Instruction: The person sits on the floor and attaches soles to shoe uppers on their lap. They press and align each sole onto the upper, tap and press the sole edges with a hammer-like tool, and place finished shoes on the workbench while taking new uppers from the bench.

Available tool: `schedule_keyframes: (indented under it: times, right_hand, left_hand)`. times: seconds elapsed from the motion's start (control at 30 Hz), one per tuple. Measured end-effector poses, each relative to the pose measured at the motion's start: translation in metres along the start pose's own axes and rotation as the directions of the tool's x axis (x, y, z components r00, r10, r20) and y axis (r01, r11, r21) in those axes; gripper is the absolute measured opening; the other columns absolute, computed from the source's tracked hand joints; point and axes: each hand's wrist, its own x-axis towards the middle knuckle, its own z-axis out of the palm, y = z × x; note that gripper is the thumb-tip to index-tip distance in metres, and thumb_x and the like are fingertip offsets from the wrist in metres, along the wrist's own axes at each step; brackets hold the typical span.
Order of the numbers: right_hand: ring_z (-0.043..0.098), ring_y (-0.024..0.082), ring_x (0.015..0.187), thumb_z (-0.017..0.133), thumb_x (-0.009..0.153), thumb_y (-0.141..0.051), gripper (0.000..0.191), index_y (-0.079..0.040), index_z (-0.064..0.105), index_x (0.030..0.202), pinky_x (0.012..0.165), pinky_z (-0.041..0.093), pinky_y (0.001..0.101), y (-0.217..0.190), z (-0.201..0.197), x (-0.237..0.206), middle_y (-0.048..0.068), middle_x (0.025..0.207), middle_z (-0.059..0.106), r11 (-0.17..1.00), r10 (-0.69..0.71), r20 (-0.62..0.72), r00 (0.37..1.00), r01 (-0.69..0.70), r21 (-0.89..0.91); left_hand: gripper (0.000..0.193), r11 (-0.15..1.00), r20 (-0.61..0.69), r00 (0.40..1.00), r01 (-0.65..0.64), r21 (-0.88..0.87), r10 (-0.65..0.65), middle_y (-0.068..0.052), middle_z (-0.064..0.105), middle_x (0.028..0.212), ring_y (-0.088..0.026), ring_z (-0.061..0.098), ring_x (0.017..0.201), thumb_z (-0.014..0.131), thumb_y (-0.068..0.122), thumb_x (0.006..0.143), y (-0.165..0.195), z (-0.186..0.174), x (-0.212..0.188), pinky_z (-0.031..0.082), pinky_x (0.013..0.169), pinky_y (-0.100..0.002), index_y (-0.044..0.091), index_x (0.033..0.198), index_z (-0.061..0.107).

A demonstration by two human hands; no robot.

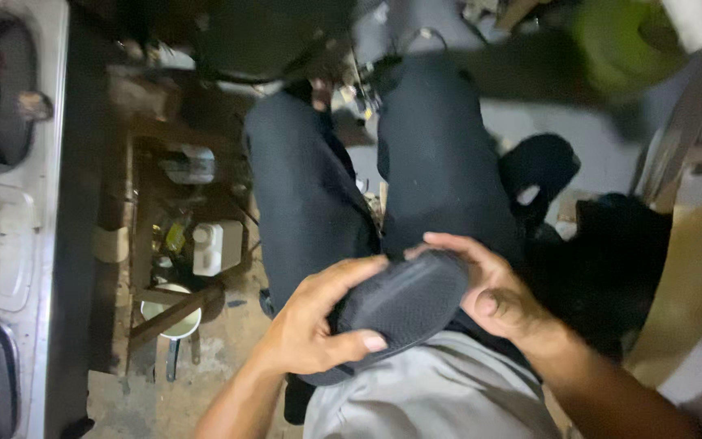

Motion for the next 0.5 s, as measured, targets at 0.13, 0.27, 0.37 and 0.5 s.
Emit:
schedule_keyframes:
  times: [0.13, 0.27, 0.37, 0.5]
  right_hand:
    - [0.060, 0.014, 0.118, 0.092, 0.065, -0.054, 0.101, -0.019, 0.050, 0.149, 0.100, 0.049, 0.0302, 0.005, 0.029, 0.019, 0.003, 0.137, 0.061, 0.994, 0.105, 0.158, 0.982, -0.100, -0.041]
    - [0.077, 0.028, 0.087, 0.089, 0.066, -0.048, 0.074, 0.003, 0.071, 0.116, 0.078, 0.062, 0.0366, 0.010, 0.030, 0.022, 0.015, 0.099, 0.080, 0.876, 0.030, 0.024, 0.999, -0.015, -0.482]
    - [0.079, 0.025, 0.074, 0.095, 0.053, -0.034, 0.067, 0.000, 0.068, 0.104, 0.068, 0.061, 0.0357, 0.018, 0.014, 0.020, 0.010, 0.087, 0.078, 0.350, -0.245, -0.099, 0.964, -0.008, -0.937]
    - [0.078, 0.021, 0.070, 0.095, 0.055, -0.033, 0.063, 0.000, 0.065, 0.100, 0.062, 0.063, 0.0333, 0.028, -0.005, 0.015, 0.009, 0.083, 0.076, 0.227, -0.255, -0.034, 0.966, 0.025, -0.973]
  left_hand:
    - [0.106, 0.611, -0.243, 0.957, -0.099, -0.786, -0.158, -0.021, 0.049, 0.152, -0.036, 0.050, 0.142, 0.086, 0.039, 0.083, 0.021, 0.008, 0.019, 0.045, 0.117, -0.049, 0.002, 0.161, 0.023]
    - [0.119, 0.758, -0.353, 0.936, -0.237, -0.608, 0.009, -0.016, 0.034, 0.168, -0.034, 0.035, 0.159, 0.087, 0.037, 0.086, 0.027, -0.017, 0.039, 0.033, 0.129, -0.046, 0.009, 0.168, 0.005]
    - [0.112, 0.917, -0.420, 0.908, -0.157, -0.366, -0.012, -0.019, 0.039, 0.166, -0.035, 0.037, 0.158, 0.080, 0.032, 0.089, 0.025, -0.035, 0.045, 0.028, 0.130, -0.044, 0.006, 0.168, 0.005]
    - [0.091, 0.993, -0.485, 0.872, -0.013, 0.118, 0.069, -0.021, 0.048, 0.164, -0.034, 0.045, 0.156, 0.072, 0.029, 0.091, 0.024, -0.044, 0.039, 0.030, 0.131, -0.044, -0.002, 0.162, 0.025]
